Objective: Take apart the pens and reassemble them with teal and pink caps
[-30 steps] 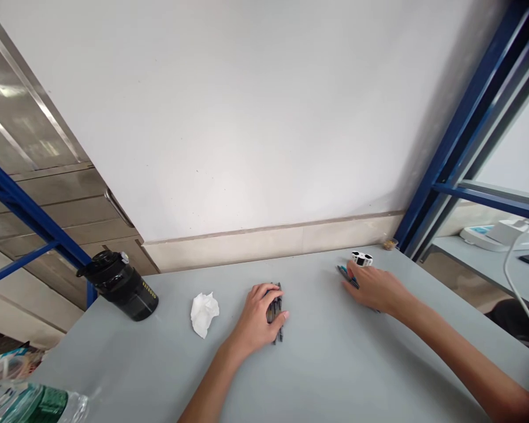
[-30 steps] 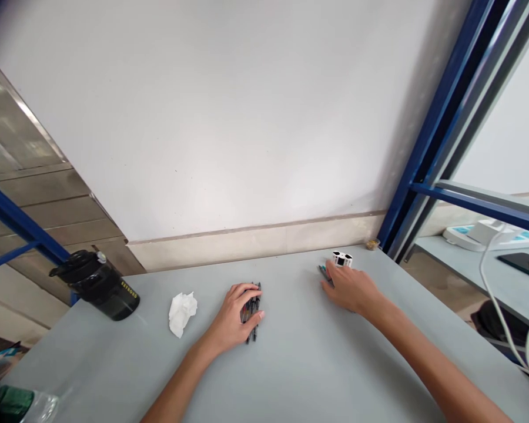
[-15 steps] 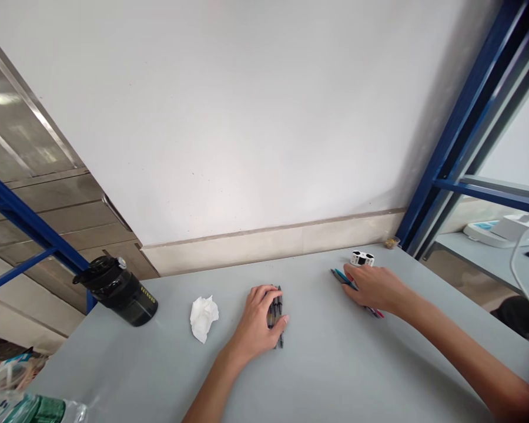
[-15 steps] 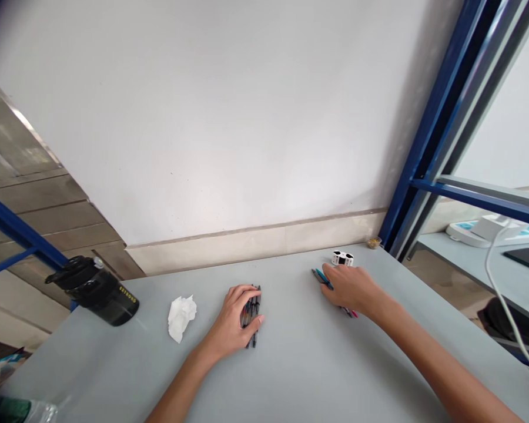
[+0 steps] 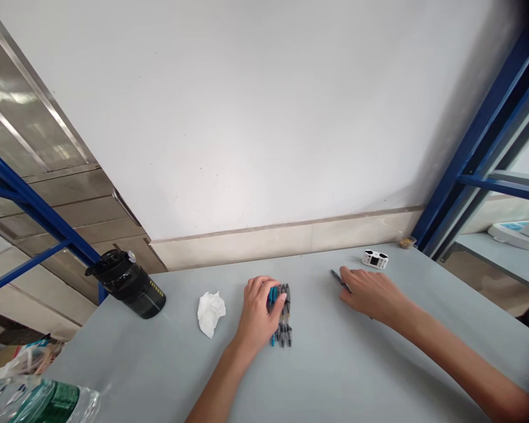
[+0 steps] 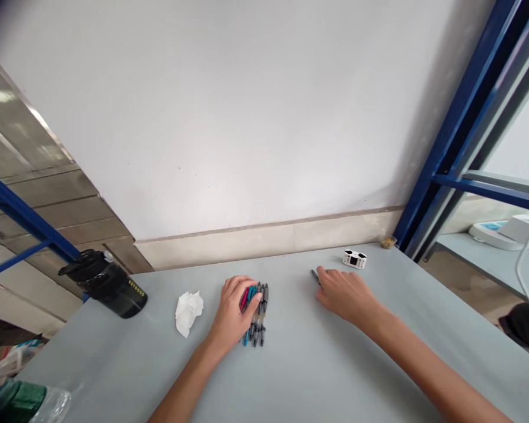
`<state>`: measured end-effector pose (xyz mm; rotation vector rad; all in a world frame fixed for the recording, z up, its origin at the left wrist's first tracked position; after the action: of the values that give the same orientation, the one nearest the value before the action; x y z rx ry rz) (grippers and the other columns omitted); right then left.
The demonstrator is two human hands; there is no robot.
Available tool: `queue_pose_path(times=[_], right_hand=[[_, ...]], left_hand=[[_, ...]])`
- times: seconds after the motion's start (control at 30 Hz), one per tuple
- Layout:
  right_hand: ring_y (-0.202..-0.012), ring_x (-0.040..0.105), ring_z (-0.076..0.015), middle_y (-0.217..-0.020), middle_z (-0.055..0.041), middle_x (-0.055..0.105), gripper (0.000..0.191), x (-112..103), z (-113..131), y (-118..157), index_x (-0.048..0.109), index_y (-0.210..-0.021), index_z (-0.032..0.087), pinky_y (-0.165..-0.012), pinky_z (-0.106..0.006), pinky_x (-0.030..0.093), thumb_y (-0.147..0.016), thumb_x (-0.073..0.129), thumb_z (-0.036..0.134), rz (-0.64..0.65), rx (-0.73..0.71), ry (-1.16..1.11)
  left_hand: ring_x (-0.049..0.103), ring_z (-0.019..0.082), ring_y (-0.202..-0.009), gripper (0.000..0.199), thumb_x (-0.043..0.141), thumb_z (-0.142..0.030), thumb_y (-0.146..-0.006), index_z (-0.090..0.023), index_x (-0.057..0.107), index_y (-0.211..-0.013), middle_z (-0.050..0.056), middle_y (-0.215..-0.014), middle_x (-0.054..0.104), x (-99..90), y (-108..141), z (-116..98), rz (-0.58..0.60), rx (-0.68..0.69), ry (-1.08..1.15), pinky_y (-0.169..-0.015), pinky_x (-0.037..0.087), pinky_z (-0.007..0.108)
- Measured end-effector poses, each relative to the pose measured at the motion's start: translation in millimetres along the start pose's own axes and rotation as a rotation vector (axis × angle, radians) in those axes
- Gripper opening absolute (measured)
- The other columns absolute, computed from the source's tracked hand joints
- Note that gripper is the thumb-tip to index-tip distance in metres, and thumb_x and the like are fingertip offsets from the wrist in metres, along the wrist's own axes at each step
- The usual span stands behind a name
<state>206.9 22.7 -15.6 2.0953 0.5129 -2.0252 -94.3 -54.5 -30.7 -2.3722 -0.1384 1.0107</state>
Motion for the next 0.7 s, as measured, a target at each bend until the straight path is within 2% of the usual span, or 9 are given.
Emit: queue_pose_path(times=[0.17,0.27,0.37,0.43,0.53,0.63,0.7], right_hand=[[-0.066,0.060,-0.0213,-0.088,-0.0060,0.071,0.014,-27.8,15.5,-4.9,0.055,-0.106,0.024,-0.060,-0.036,0.022,-0.104,0.042,0.023,-0.280,-0.239,-0.163],[-0.060,0.054,-0.0184,-0.087,-0.0033,0.071,0.011,-42.1,15.4,-10.6,0.054,-0.110,0.025,-0.061,-0.035,0.026,-0.103,0.046,0.027,-0.323,-0.246,-0.206],[-0.062,0.057,-0.0199,-0.089,-0.0039,0.072,0.010,-37.8,1.5,-18.5,0.054,-0.106,0.025,-0.060,-0.034,0.026,-0.096,0.054,0.027,-0.250,-0.178,-0.170],[-0.076,0.066,-0.0245,-0.099,-0.0076,0.073,0.013,-23.9,-13.0,-22.9,0.055,-0.103,0.024,-0.060,-0.034,0.026,-0.091,0.059,0.027,-0.153,-0.125,-0.100],[-0.085,0.068,-0.0284,-0.098,-0.0106,0.072,0.008,1.5,-33.3,-25.6,0.057,-0.095,0.021,-0.065,-0.035,0.031,-0.090,0.060,0.028,-0.040,-0.062,0.004],[-0.082,0.067,-0.0270,-0.094,-0.0092,0.071,0.010,16.4,-43.7,-24.8,0.058,-0.090,0.021,-0.063,-0.035,0.031,-0.095,0.054,0.028,-0.018,-0.047,0.014],[-0.078,0.065,-0.0253,-0.089,-0.0074,0.070,0.012,16.5,-43.8,-23.8,0.058,-0.086,0.022,-0.062,-0.034,0.031,-0.096,0.053,0.027,-0.043,-0.068,-0.004]], left_hand=[[0.062,0.030,-0.125,0.018,0.055,-0.032,-0.110,-0.027,0.066,-0.123,0.010,-0.125,0.069,-7.6,-2.9,-1.6,-0.137,-0.051,0.009,-0.109,0.051,0.049],[0.063,0.030,-0.124,0.017,0.055,-0.034,-0.111,-0.027,0.067,-0.121,0.010,-0.123,0.069,-9.1,-3.1,-2.8,-0.154,-0.066,0.016,-0.108,0.052,0.049],[0.063,0.029,-0.123,0.016,0.055,-0.033,-0.111,-0.027,0.067,-0.120,0.010,-0.122,0.069,-8.2,-3.2,-2.8,-0.149,-0.062,0.015,-0.107,0.052,0.048],[0.063,0.029,-0.122,0.016,0.055,-0.032,-0.111,-0.027,0.067,-0.120,0.010,-0.122,0.069,-7.4,-3.2,-2.6,-0.144,-0.060,0.016,-0.106,0.052,0.048],[0.063,0.029,-0.121,0.015,0.056,-0.030,-0.110,-0.027,0.066,-0.120,0.010,-0.122,0.069,-6.1,-3.0,-3.0,-0.142,-0.058,0.011,-0.106,0.052,0.048],[0.062,0.028,-0.119,0.015,0.056,-0.027,-0.110,-0.027,0.067,-0.119,0.010,-0.121,0.068,-3.9,-1.9,-3.8,-0.138,-0.036,0.001,-0.105,0.052,0.047],[0.063,0.027,-0.118,0.015,0.056,-0.025,-0.110,-0.027,0.067,-0.119,0.009,-0.120,0.068,-2.3,-1.1,-4.1,-0.136,-0.017,-0.006,-0.104,0.052,0.047]])
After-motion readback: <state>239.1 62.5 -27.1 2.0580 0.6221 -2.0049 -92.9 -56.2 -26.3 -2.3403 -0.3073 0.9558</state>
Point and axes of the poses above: each hand's wrist, its own y-axis away from the middle knuckle, its own x-axis out of the palm, z = x × y, the point moved 1 cm from there along -y, towards the middle knuckle
